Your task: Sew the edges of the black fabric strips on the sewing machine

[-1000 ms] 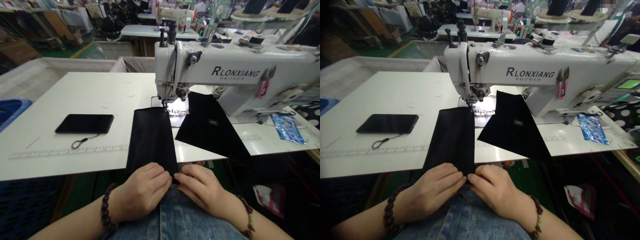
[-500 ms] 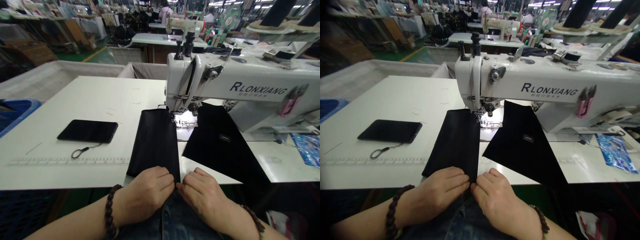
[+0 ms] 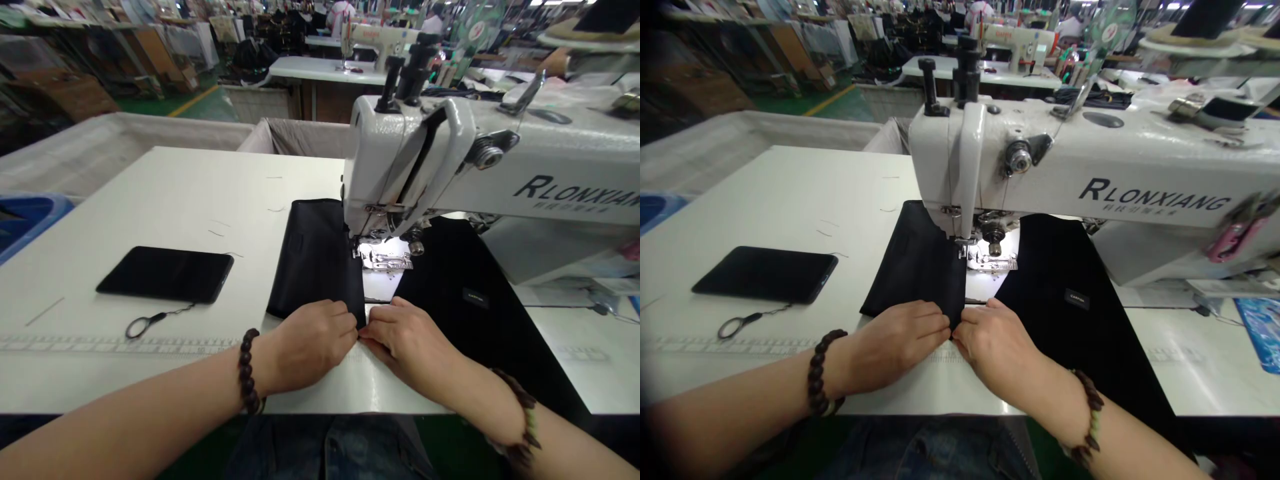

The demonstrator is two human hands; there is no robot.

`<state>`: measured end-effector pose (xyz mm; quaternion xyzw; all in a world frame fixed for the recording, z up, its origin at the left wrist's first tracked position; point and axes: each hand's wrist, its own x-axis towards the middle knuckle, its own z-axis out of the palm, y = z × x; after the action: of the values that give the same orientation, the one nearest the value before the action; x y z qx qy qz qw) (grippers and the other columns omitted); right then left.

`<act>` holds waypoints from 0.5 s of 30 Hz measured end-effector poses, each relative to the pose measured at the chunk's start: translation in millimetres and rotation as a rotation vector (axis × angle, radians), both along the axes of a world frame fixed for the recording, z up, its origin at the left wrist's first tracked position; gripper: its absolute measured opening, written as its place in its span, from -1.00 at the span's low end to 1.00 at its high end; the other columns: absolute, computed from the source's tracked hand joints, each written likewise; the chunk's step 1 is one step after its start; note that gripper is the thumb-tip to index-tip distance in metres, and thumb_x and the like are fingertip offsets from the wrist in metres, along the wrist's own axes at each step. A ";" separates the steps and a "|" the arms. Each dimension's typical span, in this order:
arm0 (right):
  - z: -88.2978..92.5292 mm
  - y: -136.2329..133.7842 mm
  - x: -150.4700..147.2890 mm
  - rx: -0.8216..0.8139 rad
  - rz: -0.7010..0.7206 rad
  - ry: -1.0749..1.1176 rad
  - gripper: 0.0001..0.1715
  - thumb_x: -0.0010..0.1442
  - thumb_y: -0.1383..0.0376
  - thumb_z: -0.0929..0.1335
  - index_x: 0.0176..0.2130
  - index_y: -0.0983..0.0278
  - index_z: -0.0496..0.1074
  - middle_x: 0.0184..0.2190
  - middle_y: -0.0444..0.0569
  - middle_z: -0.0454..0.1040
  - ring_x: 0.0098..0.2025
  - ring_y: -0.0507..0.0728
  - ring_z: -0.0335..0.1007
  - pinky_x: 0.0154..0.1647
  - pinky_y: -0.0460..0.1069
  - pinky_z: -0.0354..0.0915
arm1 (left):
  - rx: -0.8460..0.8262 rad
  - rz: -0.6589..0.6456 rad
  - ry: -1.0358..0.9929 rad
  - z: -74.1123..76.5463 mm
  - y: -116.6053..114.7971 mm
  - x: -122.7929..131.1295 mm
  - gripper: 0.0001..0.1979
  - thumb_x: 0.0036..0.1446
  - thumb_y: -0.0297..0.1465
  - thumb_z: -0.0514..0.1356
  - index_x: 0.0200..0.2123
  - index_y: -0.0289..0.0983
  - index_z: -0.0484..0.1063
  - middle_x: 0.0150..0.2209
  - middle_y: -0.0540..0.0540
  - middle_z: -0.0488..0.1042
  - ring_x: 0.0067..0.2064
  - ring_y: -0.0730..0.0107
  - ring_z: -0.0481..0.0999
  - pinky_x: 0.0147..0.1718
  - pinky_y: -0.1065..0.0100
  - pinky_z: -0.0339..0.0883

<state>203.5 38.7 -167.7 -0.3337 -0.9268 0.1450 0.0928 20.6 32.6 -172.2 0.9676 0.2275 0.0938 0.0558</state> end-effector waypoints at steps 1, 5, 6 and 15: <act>-0.4 4.6 0.5 -0.009 0.004 -0.009 -0.75 0.14 0.44 0.27 -0.51 0.28 0.44 -0.57 -0.15 0.39 -0.52 0.00 0.23 -0.43 -0.05 0.00 | 0.009 -0.002 -0.001 -1.2 4.4 0.1 -0.85 0.08 -0.61 0.05 -0.41 -0.43 0.41 -0.43 -0.12 0.41 -0.39 0.27 0.33 -0.41 0.26 0.36; -7.2 19.2 2.4 0.075 0.029 0.032 -0.73 0.18 0.42 0.25 -0.49 0.31 0.44 -0.57 -0.13 0.36 -0.53 0.01 0.19 -0.44 -0.05 -0.01 | 0.036 0.006 -0.002 -5.6 21.0 -0.7 -0.84 0.10 -0.60 0.04 -0.41 -0.43 0.42 -0.43 -0.12 0.41 -0.38 0.27 0.34 -0.41 0.27 0.36; -9.4 21.8 2.4 0.115 0.025 0.053 -0.68 0.21 0.41 0.22 -0.50 0.32 0.43 -0.58 -0.12 0.34 -0.53 0.02 0.17 -0.45 -0.04 -0.02 | 0.043 0.011 0.001 -6.3 25.0 -1.1 -0.84 0.11 -0.60 0.04 -0.41 -0.43 0.42 -0.43 -0.12 0.41 -0.38 0.27 0.35 -0.40 0.27 0.37; -18.2 31.6 -1.7 0.258 -0.130 0.007 -0.59 0.29 0.36 0.11 -0.40 0.33 0.44 -0.57 -0.08 0.28 -0.54 0.04 0.05 -0.49 -0.04 -0.05 | 0.127 -0.003 0.114 -9.5 60.5 -5.0 -0.87 0.10 -0.60 0.07 -0.34 -0.45 0.42 -0.31 -0.19 0.47 -0.28 0.25 0.42 -0.29 0.28 0.38</act>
<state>201.9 70.3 -185.8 -0.3779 -0.9138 0.0194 0.1474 15.6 93.2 -181.7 0.9734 0.2223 0.0528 -0.0184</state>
